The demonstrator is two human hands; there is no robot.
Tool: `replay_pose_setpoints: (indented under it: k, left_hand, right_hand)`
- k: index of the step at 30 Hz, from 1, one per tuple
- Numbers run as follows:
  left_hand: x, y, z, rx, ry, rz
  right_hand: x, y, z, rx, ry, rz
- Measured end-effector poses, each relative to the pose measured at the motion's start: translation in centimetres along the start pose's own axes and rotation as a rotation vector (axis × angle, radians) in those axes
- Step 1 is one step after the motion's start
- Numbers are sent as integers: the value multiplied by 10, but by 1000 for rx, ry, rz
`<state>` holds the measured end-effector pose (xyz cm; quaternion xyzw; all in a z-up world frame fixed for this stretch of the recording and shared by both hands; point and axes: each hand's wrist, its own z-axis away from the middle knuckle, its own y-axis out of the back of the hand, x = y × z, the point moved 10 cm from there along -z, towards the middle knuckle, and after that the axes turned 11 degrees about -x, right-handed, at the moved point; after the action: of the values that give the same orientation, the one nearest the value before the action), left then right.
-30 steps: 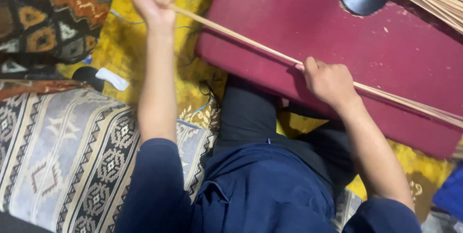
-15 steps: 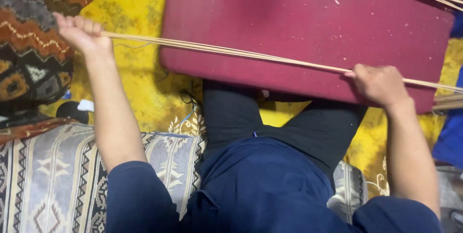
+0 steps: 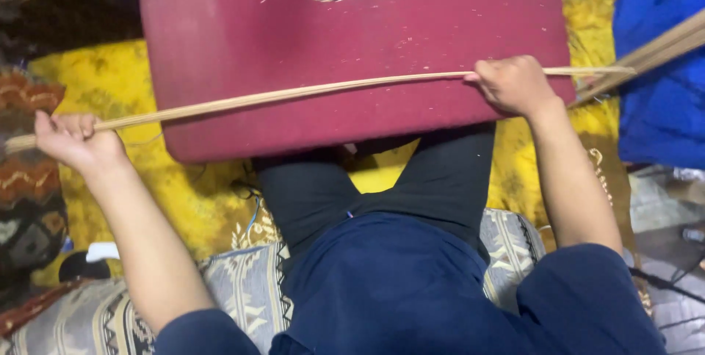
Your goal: Shaping and weaving rattan sticks to create a structured furniture component.
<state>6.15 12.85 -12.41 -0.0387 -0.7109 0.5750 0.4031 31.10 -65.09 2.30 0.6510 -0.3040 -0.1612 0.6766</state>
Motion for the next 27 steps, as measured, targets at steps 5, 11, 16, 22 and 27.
replay_pose_setpoints:
  k: [5,11,16,22,27]
  left_hand:
    - [-49,-78,49,-16,98,8]
    - [-47,-20,19,64,100,-62]
    - [-41,-7,32,259,11,-249]
    - [-46,26,16,200,33,-219]
    - [-59,-4,33,250,46,-231]
  right_hand:
    - [4,-14,1,-15,31,-16]
    - [9,-9,12,-15,94,12]
    - [31,-10,22,43,36,-34]
    - [61,-4,43,56,-24,19]
    - [90,-17,61,91,-142,-45]
